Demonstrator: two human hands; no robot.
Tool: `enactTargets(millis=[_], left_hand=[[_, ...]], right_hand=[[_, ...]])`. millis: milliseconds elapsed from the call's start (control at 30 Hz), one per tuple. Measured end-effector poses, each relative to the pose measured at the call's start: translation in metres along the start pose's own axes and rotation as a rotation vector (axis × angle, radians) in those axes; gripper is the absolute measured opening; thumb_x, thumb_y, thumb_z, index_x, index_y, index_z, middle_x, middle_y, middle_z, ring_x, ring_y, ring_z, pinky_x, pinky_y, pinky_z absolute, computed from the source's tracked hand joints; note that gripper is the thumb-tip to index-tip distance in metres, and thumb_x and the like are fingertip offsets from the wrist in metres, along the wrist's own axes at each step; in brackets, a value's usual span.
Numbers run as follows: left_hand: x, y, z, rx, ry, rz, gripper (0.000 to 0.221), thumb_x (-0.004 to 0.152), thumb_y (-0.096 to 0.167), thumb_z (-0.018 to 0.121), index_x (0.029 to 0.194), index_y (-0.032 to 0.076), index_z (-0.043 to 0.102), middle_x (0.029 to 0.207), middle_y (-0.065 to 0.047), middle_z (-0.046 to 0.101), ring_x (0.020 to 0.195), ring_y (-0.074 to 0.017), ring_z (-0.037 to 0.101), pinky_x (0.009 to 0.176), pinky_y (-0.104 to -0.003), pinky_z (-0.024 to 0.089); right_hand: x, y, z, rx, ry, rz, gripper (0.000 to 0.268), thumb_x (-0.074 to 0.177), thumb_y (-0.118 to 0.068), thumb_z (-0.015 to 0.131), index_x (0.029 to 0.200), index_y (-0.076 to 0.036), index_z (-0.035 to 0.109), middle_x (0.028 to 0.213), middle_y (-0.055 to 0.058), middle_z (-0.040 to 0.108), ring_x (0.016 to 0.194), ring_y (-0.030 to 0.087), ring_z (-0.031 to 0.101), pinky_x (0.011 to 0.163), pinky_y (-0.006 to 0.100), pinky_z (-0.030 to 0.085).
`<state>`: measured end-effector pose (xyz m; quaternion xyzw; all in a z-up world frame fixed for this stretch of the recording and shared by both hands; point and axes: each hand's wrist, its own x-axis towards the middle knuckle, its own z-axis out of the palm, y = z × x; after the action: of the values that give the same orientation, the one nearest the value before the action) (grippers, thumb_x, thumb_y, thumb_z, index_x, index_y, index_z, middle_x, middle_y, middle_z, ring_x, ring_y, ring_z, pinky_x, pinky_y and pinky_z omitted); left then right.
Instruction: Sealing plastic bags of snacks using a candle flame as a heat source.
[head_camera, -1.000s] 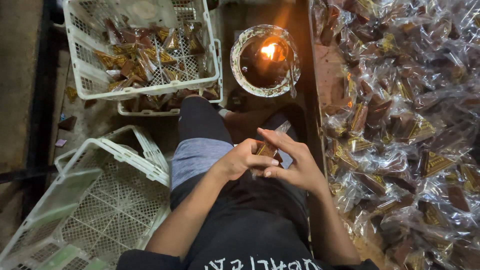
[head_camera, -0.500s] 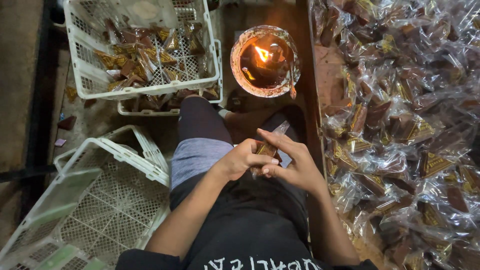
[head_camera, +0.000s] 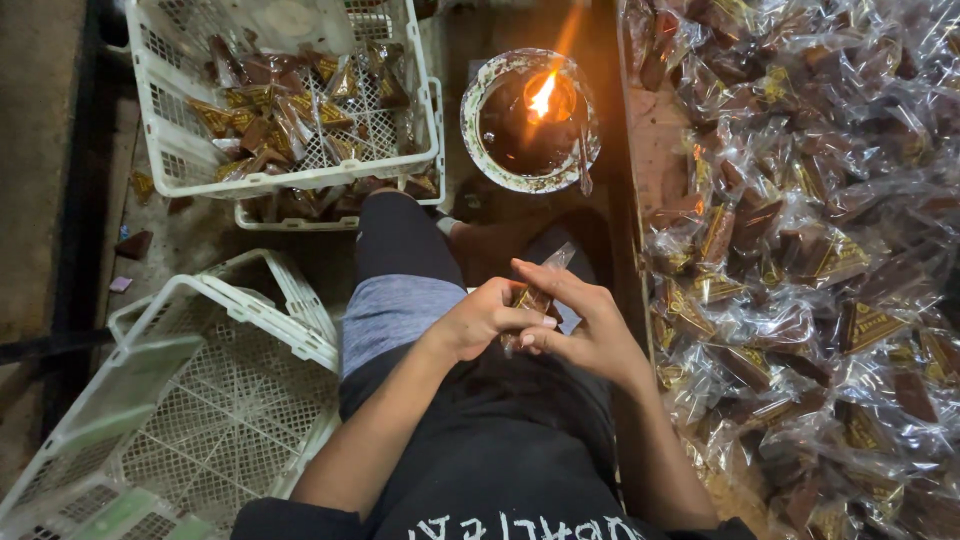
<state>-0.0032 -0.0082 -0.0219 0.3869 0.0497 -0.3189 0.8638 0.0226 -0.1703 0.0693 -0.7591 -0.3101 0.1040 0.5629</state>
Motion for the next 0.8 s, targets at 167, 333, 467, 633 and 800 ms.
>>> enactTargets(millis=[167, 333, 467, 633, 800], left_hand=[[-0.001, 0.002, 0.003, -0.017, 0.006, 0.013, 0.016, 0.075, 0.001, 0.083, 0.078, -0.004, 0.068, 0.058, -0.015, 0.067, 0.050, -0.0228, 0.070, 0.044, -0.033, 0.057], [-0.004, 0.007, 0.006, -0.022, 0.020, 0.024, 0.016, 0.074, -0.001, 0.082, 0.078, -0.005, 0.068, 0.058, -0.016, 0.066, 0.049, -0.0239, 0.069, 0.044, -0.034, 0.057], [-0.003, 0.000, 0.002, -0.038, 0.009, 0.029, 0.017, 0.073, 0.000, 0.083, 0.075, -0.006, 0.067, 0.058, -0.017, 0.066, 0.049, -0.0232, 0.069, 0.044, -0.034, 0.057], [-0.006, 0.007, 0.007, -0.034, -0.006, 0.039, 0.017, 0.074, 0.001, 0.082, 0.075, -0.007, 0.068, 0.057, -0.018, 0.065, 0.048, -0.0243, 0.068, 0.044, -0.034, 0.056], [-0.011, 0.012, 0.011, -0.017, -0.013, 0.040, 0.017, 0.075, 0.002, 0.082, 0.075, -0.007, 0.068, 0.057, -0.018, 0.065, 0.050, -0.0253, 0.069, 0.044, -0.034, 0.056]], right_hand=[[0.000, 0.001, 0.001, -0.003, -0.005, 0.015, 0.069, 0.079, -0.024, 0.089, 0.137, 0.002, 0.062, 0.136, 0.025, 0.066, 0.120, 0.043, 0.066, 0.092, 0.052, 0.053], [0.001, -0.005, 0.002, 0.001, -0.015, 0.022, 0.066, 0.080, -0.024, 0.088, 0.136, 0.001, 0.063, 0.137, 0.025, 0.066, 0.117, 0.042, 0.068, 0.087, 0.051, 0.055], [0.000, -0.004, 0.003, -0.016, -0.025, 0.003, 0.062, 0.081, -0.025, 0.087, 0.133, 0.003, 0.065, 0.135, 0.027, 0.066, 0.114, 0.043, 0.068, 0.084, 0.050, 0.056], [-0.002, 0.000, 0.003, -0.019, -0.024, 0.004, 0.062, 0.081, -0.021, 0.087, 0.134, 0.003, 0.064, 0.136, 0.026, 0.066, 0.109, 0.041, 0.070, 0.074, 0.045, 0.057], [-0.001, -0.001, 0.004, -0.012, -0.021, -0.005, 0.062, 0.082, -0.023, 0.086, 0.134, 0.003, 0.064, 0.136, 0.027, 0.065, 0.108, 0.039, 0.070, 0.071, 0.043, 0.057]])
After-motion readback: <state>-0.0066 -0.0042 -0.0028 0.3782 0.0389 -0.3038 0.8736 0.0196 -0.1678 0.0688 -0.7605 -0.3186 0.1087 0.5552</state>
